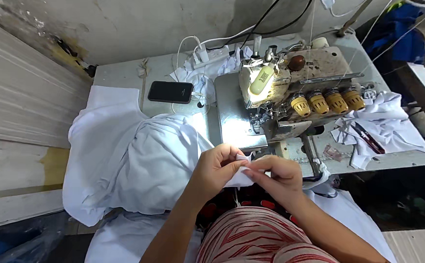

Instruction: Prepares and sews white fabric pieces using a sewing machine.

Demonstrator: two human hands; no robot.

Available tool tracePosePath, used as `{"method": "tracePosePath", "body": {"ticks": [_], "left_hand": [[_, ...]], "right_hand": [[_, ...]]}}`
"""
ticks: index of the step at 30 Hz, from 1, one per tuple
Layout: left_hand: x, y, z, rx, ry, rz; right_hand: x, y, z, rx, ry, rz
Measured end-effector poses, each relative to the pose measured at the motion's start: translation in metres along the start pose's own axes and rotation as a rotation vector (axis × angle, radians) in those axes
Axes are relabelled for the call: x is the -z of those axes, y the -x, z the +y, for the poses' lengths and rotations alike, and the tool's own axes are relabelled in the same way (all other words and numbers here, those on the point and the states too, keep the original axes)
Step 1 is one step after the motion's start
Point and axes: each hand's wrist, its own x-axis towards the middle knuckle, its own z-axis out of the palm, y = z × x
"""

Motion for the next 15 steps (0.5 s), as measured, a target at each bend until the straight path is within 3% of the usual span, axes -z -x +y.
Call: {"method": "tracePosePath", "body": {"ticks": [4, 8, 11, 15], "left_hand": [[-0.004, 0.010, -0.010, -0.088, 0.013, -0.027], [-0.008, 0.017, -0.014, -0.088, -0.002, -0.001], [-0.005, 0.016, -0.017, -0.157, -0.097, 0.132], [0.000, 0.015, -0.020, -0.143, -0.107, 0.218]], "right_hand": [[0.001, -0.002, 0.008, -0.216, -0.058, 0.074], [0.005, -0.004, 0.009, -0.456, -0.218, -0.061], [0.006, -0.003, 0.011, -0.483, -0.328, -0.117], [0.004, -0.001, 0.011, -0.444, -0.292, -0.054]]}}
